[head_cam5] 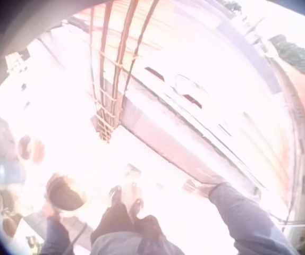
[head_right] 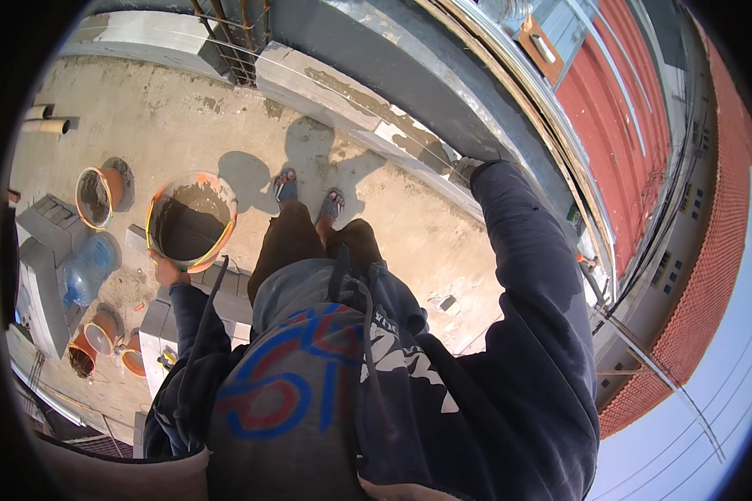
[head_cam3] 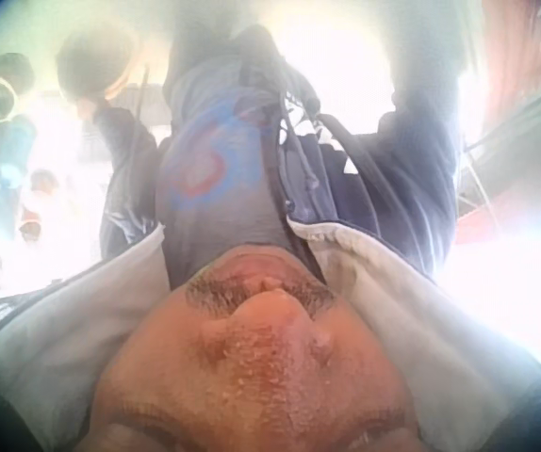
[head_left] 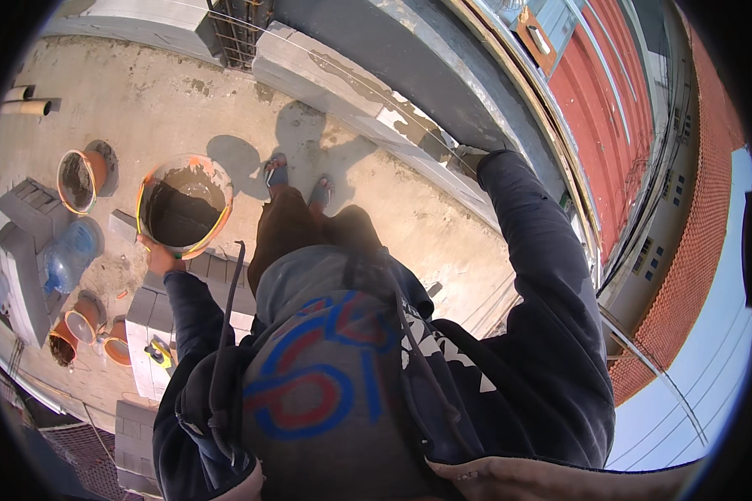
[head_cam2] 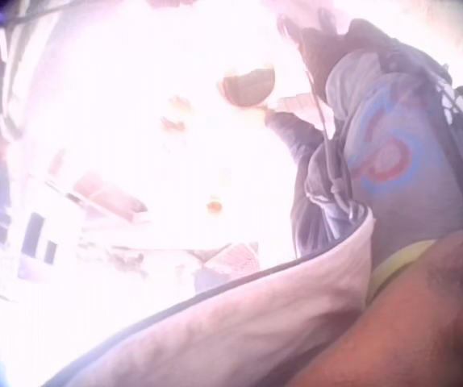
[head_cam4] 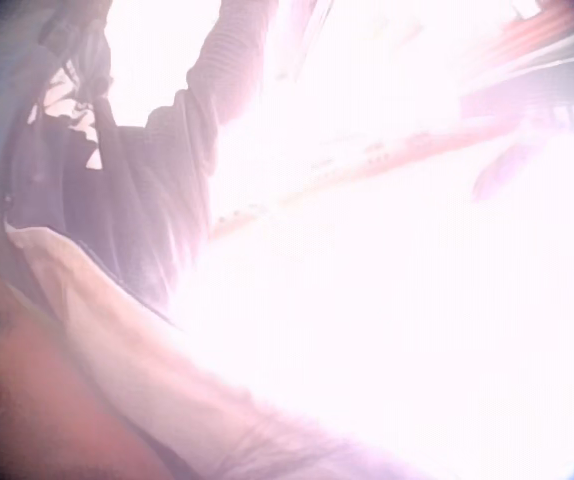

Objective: The person installs white rectangular tiles along a curved rooftop edge. They apply mortar from a bucket using a trowel, position each tile, and tap it into place with a hammer. The person also cuts a tile with a hand saw and continues placing tiles along the edge.

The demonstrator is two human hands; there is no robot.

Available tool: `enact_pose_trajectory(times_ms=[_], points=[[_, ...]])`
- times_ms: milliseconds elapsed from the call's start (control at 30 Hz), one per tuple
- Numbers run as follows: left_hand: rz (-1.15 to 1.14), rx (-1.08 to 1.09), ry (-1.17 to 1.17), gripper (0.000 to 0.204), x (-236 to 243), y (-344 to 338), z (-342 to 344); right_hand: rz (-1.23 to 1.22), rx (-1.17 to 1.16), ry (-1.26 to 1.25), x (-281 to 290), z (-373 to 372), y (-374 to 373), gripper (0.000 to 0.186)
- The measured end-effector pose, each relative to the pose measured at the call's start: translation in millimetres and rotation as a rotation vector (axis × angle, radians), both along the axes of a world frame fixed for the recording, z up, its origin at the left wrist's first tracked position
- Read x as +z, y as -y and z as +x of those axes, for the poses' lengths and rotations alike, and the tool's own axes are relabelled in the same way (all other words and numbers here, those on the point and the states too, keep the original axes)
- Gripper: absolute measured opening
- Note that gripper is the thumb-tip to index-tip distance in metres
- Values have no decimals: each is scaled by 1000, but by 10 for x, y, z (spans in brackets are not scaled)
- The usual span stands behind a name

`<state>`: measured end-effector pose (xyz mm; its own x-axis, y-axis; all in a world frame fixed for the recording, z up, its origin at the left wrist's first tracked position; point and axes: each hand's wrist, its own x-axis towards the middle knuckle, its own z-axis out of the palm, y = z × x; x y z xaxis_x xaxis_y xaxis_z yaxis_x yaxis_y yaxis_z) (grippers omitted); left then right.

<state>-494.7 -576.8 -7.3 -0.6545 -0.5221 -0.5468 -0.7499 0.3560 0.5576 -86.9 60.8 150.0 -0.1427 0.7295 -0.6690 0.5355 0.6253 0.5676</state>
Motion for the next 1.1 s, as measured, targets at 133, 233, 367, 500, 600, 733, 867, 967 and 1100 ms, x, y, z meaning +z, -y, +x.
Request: enact_pose_trajectory(times_ms=[133, 233, 367, 500, 600, 733, 867, 967, 1100], points=[[-13, -29, -8, 103, -157, 75, 21, -52, 43, 146, 245, -52, -59, 49], [-46, -33, 12, 103, -224, 55, 99, -45, 84, 238, 714, -126, -40, 49], [17, -26, 0, 105, -331, 9, 107, -4, 69, 340, 1324, -10, 114, 50], [98, 9, -4, 103, -375, 10, 79, 66, 29, 343, 1861, 74, 236, 51], [117, 24, -4, 103, -366, -40, 96, 111, 5, 217, 2049, 216, 255, 51], [146, 30, 50, 106, -492, -36, 123, 54, -15, 48, 1671, 287, 342, 49], [76, -116, 64, 103, -671, 118, 15, 315, -45, -23, 631, 930, 343, 34], [117, -143, 16, 102, -571, 171, -85, 349, -30, 50, 392, 1289, 494, 30], [204, -168, 16, 101, -432, 147, -116, 387, 21, -53, 814, 1805, 369, 35]])
